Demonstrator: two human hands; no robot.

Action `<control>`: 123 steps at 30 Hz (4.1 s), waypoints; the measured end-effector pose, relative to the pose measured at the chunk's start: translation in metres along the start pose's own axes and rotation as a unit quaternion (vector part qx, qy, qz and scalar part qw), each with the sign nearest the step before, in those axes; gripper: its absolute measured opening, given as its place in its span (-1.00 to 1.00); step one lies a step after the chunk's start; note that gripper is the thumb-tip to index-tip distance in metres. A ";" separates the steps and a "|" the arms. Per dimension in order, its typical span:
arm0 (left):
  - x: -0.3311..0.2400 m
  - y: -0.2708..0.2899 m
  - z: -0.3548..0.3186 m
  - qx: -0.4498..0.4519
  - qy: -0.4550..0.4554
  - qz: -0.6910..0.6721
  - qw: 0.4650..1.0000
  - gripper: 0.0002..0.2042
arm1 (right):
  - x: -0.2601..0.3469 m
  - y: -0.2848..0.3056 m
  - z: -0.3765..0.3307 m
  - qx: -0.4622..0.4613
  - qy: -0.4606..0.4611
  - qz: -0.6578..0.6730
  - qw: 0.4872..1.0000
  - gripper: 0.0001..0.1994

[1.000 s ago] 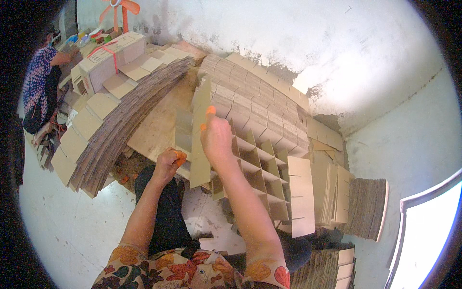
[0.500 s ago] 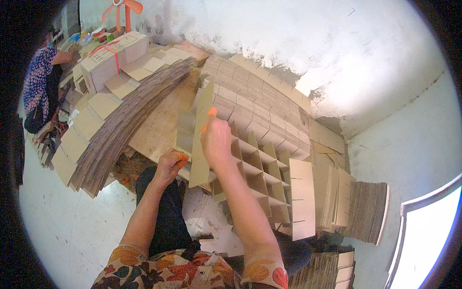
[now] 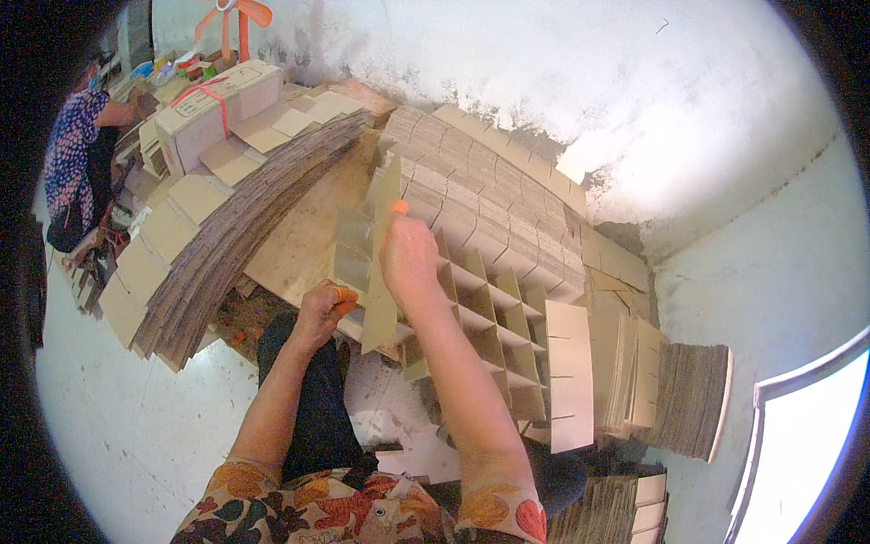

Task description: The person assembles pre-cut cardboard pieces into a grid-like structure. They pick up individual pieces, fold them along scored lines, and interlock them with other pieces to form a larger unit. The process is repetitive, with the person continuously adding pieces to the growing structure.

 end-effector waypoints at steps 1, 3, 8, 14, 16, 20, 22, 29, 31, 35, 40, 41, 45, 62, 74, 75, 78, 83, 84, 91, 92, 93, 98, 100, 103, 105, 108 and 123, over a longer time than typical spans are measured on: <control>0.002 0.000 -0.001 -0.003 0.003 0.001 1.000 -0.84 | 0.007 0.003 -0.002 0.003 -0.008 0.000 1.000 -0.86; 0.004 0.000 -0.002 -0.005 0.007 0.003 1.000 -0.84 | 0.009 0.002 -0.006 0.009 -0.010 0.005 1.000 -0.89; 0.001 -0.004 0.000 -0.008 -0.035 0.016 0.999 -0.83 | -0.021 -0.035 -0.018 0.026 0.022 0.070 0.997 -0.87; 0.004 -0.009 0.001 -0.004 -0.015 0.005 1.000 -0.83 | -0.025 -0.045 -0.019 0.005 0.049 0.086 0.995 -0.85; 0.006 -0.006 0.000 -0.006 -0.014 0.009 1.000 -0.84 | -0.017 -0.043 -0.018 0.024 0.021 0.095 0.995 -0.85; 0.006 -0.007 -0.002 -0.003 -0.006 0.024 1.000 -0.84 | -0.028 -0.051 -0.022 0.027 0.027 0.075 0.996 -0.82; 0.002 -0.010 0.000 -0.001 -0.010 0.028 1.000 -0.85 | -0.046 -0.075 -0.026 0.086 0.009 0.051 0.995 -0.78; 0.002 -0.001 -0.004 0.002 -0.030 0.080 0.996 -0.68 | -0.026 -0.062 -0.047 0.100 -0.012 -0.052 0.994 -0.69; -0.016 0.004 -0.001 0.021 -0.062 0.120 0.991 -0.54 | -0.040 -0.019 -0.047 -0.026 0.032 -0.079 0.996 -0.67; -0.058 -0.001 0.000 0.116 -0.135 0.193 0.965 -0.30 | -0.116 0.045 -0.064 -0.174 -0.027 -0.192 0.965 -0.60; -0.078 -0.029 0.021 0.185 -0.193 0.259 0.928 -0.20 | -0.139 0.042 -0.089 0.028 -0.153 -0.087 0.984 -0.48; -0.083 -0.035 0.031 0.199 -0.188 0.237 0.932 -0.19 | -0.127 0.046 -0.093 0.012 -0.122 -0.059 0.991 -0.49; -0.086 -0.079 0.064 0.217 -0.250 0.268 0.905 -0.24 | -0.109 0.060 -0.116 0.065 -0.083 0.040 0.994 -0.49; -0.053 -0.104 0.069 0.239 -0.224 0.214 0.920 -0.73 | -0.286 0.255 -0.292 -0.033 -0.466 0.122 0.876 -0.37; -0.216 0.140 0.041 -0.134 -0.351 0.454 0.808 -0.66 | -0.333 0.373 -0.315 -0.336 -0.342 -0.272 0.835 -0.49; -0.212 0.154 0.043 -0.152 -0.329 0.482 0.798 -0.66 | -0.348 0.359 -0.324 -0.341 -0.360 -0.226 0.839 -0.51; -0.171 0.190 0.063 -0.224 -0.276 0.554 0.753 -0.60 | -0.400 0.329 -0.351 -0.280 -0.409 -0.206 0.844 -0.56; -0.092 0.229 0.092 -0.219 -0.166 0.668 0.692 -0.67 | -0.388 0.307 -0.336 -0.335 -0.418 -0.150 0.831 -0.67; -0.068 0.229 0.094 -0.207 -0.144 0.681 0.687 -0.66 | -0.386 0.312 -0.335 -0.349 -0.438 -0.126 0.819 -0.69; 0.033 0.201 0.106 -0.116 -0.069 0.743 0.656 -0.73 | -0.366 0.337 -0.337 -0.415 -0.382 -0.123 0.817 -0.73; 0.054 0.195 0.108 -0.072 -0.029 0.752 0.655 -0.77 | -0.371 0.339 -0.343 -0.441 -0.372 -0.048 0.815 -0.75; 0.073 0.189 0.109 -0.026 0.011 0.757 0.652 -0.80 | -0.376 0.340 -0.348 -0.463 -0.362 0.027 0.808 -0.76; 0.076 0.193 0.092 0.101 0.104 0.709 0.690 -0.93 | -0.307 0.307 -0.300 -0.481 -0.269 0.329 0.767 -0.82; 0.039 0.186 0.100 0.104 0.102 0.678 0.720 -0.93 | -0.305 0.309 -0.296 -0.455 -0.275 0.329 0.781 -0.69; -0.028 0.138 0.122 0.028 0.067 0.514 0.855 -0.83 | -0.323 0.312 -0.300 -0.417 -0.331 0.249 0.809 -0.50; -0.051 0.082 0.119 0.064 0.122 0.284 0.949 -0.71 | -0.313 0.294 -0.277 -0.390 -0.328 0.259 0.820 -0.52; -0.056 -0.043 0.086 0.198 0.269 -0.144 0.932 -0.60 | -0.265 0.230 -0.218 -0.294 -0.275 0.461 0.791 -0.55; -0.111 -0.237 0.087 0.159 0.362 -0.459 0.795 -0.67 | -0.199 0.167 -0.204 -0.164 -0.111 0.202 0.959 -0.25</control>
Point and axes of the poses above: each hand's wrist, its own z-axis towards the middle knuckle, its own y-axis out of the back of the hand, x = y × z, the point moved 6 cm from there along z, towards the middle knuckle, and after that the axes turned 13 degrees about z, right-handed, at the moved point
